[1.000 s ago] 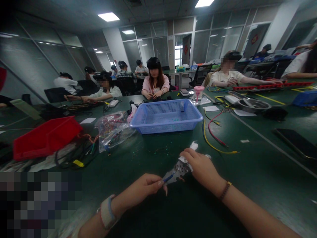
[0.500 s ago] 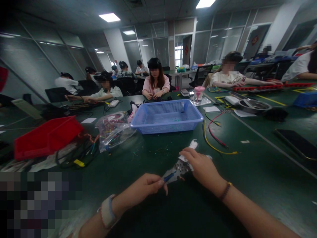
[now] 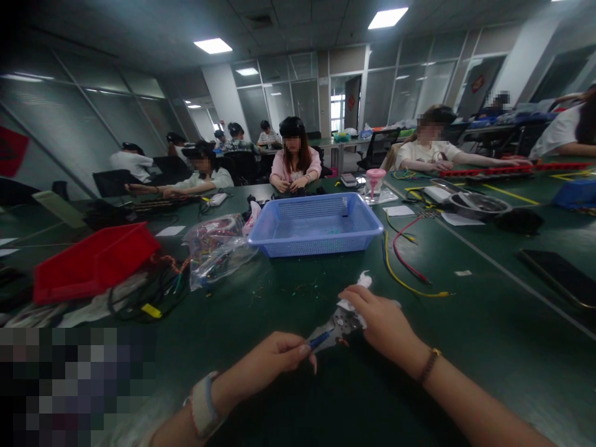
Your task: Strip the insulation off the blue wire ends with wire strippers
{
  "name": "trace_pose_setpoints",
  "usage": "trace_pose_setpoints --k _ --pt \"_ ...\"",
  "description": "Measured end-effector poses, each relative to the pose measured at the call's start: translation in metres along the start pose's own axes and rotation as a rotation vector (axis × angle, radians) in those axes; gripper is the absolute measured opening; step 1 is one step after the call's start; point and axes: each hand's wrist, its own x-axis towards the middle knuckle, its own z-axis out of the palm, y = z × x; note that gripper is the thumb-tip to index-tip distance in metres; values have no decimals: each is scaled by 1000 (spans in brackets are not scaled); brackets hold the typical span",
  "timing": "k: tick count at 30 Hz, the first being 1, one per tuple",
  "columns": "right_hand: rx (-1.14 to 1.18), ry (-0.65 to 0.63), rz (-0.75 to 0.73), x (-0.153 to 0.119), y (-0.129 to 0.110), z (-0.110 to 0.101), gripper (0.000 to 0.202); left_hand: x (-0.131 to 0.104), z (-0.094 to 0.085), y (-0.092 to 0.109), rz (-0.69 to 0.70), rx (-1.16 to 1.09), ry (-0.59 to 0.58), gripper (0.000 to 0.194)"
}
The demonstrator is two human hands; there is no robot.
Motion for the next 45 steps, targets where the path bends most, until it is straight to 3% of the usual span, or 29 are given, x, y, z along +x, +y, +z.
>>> trace_pose_setpoints --k 13,23,38,45 --pt "-58 -60 22 2 -4 -4 50 1 1 0 36 21 17 49" --pt "-234 17 21 2 -4 -6 41 0 1 5 14 59 -10 46" --pt "-64 -48 23 0 -3 -3 50 1 0 -1 7 4 6 49" --pt "-107 -42 31 1 -3 -5 39 1 0 -2 15 12 14 49"
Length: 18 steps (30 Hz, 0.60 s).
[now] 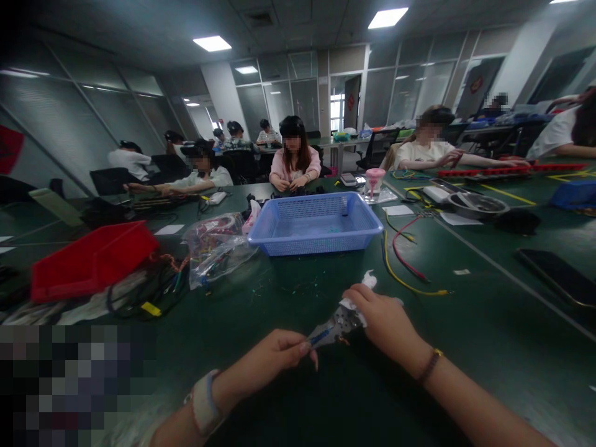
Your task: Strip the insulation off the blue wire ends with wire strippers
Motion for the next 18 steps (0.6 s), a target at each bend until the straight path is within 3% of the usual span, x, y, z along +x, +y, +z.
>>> trace_pose_setpoints --k 12,18 --pt "-209 100 45 1 -3 -6 26 1 1 0 -2 12 11 47" --pt "-274 181 49 2 7 -17 27 0 0 4 -39 -7 10 49"
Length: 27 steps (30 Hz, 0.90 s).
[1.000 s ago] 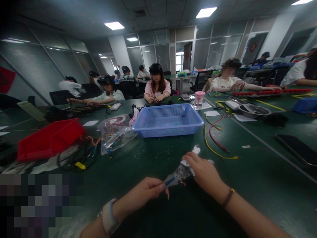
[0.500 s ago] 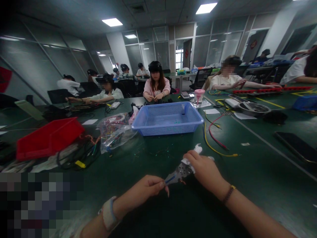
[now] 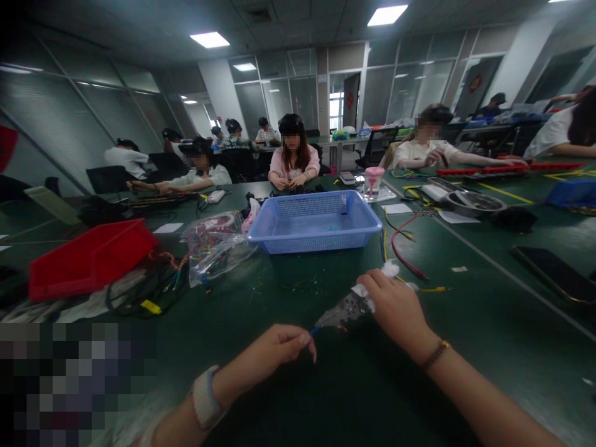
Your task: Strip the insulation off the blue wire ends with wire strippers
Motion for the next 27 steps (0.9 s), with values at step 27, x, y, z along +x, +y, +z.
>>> trace_pose_setpoints --k 27 --pt "301 -149 7 -8 -13 16 57 1 -1 -2 -7 -8 10 48"
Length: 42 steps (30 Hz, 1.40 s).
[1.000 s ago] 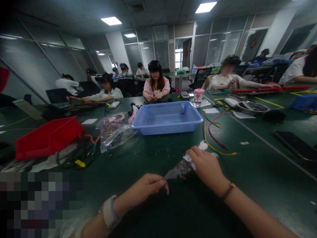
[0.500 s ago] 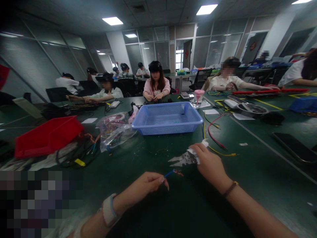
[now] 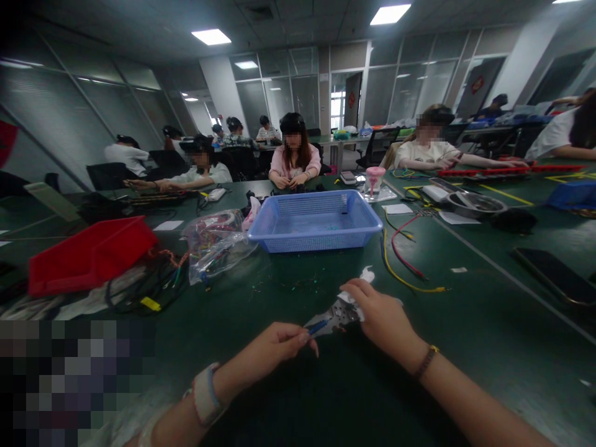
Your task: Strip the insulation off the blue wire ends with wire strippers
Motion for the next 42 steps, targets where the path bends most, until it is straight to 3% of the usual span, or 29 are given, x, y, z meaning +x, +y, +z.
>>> trace_pose_setpoints --k 8,16,25,37,40,42 --pt "-79 -36 9 1 -5 -4 40 -1 1 3 6 30 2 46" --pt "-215 27 20 2 -7 -11 23 0 1 0 0 37 -1 46" --pt "-293 107 -17 7 -1 -22 19 0 2 3 27 25 -17 41" --pt "-286 68 -2 11 -2 -30 18 0 0 4 46 77 -23 42" --pt "-335 83 95 9 17 -39 18 1 -4 1 58 64 -35 39" --pt "-397 145 277 6 33 -47 17 1 -7 -1 46 44 -15 40"
